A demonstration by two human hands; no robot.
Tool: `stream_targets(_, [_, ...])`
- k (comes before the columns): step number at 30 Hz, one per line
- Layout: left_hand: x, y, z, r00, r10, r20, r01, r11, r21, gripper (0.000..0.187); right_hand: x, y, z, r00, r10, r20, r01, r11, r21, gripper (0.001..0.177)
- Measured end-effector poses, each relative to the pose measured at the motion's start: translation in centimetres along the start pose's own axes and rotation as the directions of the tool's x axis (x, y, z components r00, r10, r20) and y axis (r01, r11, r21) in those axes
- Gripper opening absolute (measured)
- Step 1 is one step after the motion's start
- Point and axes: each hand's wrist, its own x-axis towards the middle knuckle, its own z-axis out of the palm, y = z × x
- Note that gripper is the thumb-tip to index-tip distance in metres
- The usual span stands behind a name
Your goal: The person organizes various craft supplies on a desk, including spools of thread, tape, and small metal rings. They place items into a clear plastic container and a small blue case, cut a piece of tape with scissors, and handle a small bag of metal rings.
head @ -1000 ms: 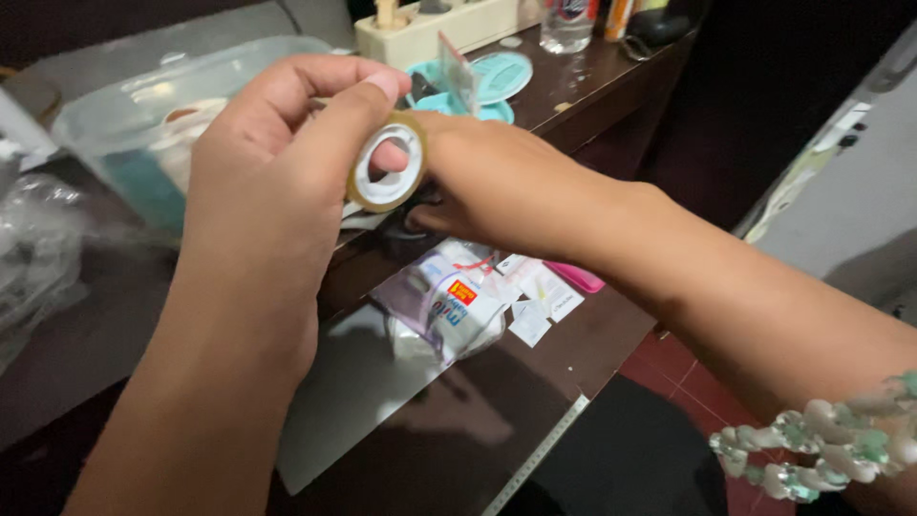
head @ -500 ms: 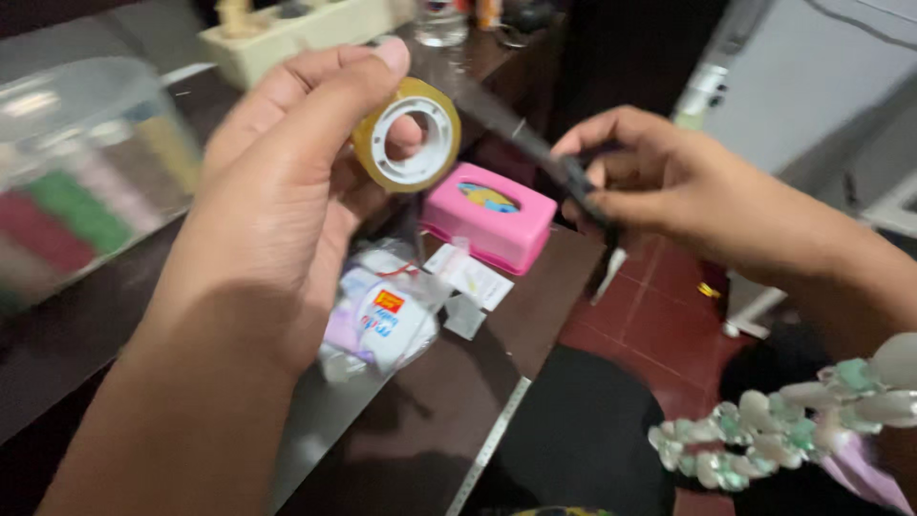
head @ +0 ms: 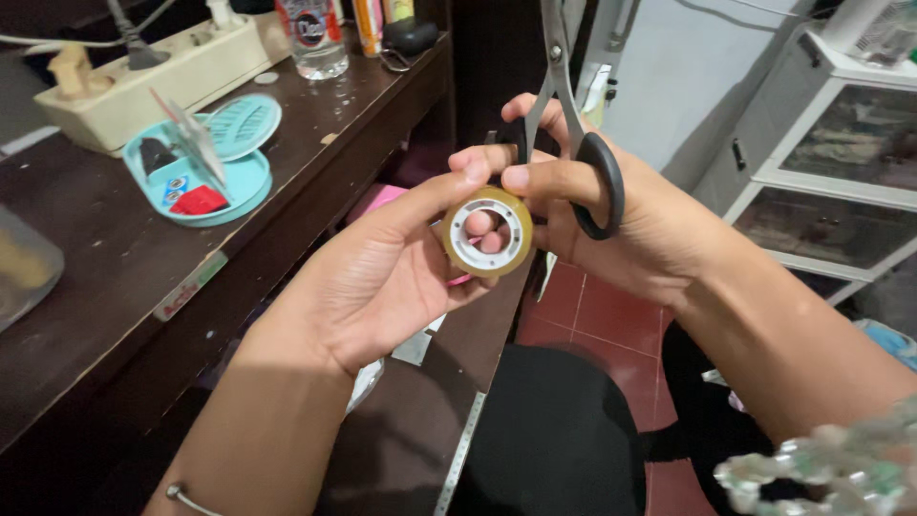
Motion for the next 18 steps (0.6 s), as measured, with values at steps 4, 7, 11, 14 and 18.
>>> stream_targets(4, [0.9,0.3,0.1,0.992,-0.024,0.124,0.028,0.999,-0.031,0.037,-0.1,-0.1,-1.0,0.999,-0.013,-0.045,0.013,1.000,-0.006,0.049])
stream_targets(7, [1.7,0.3,0.4,0.990,-0.048,0.131,0.055,0.997,-0.051,0.038,-0.1,-0.1,-2.0,0.996,-0.030,-0.078,0.027,0.999,-0.038,0.052])
stream_targets(11, [2.6,0.0,0.4,0.990,-0.078,0.119,0.083,0.996,-0.040,0.025,-0.1,-0.2,-2.6,0.994,-0.053,-0.099,0.048,0.998,-0.047,0.054])
stream_targets(14, [3.1,-0.3,0.1,0.980,-0.096,0.176,0.110,0.991,-0.071,0.018,-0.1,-0.2,-2.6,0.992,-0.060,-0.116,0.056,0.998,-0.032,0.055])
stream_targets(18, [3.6,-1.1,0.3,0.980,-0.028,0.199,0.064,0.982,-0.179,0.020,-0.1,0.1,-2.9,0.984,-0.154,-0.086,0.155,0.988,0.003,0.053])
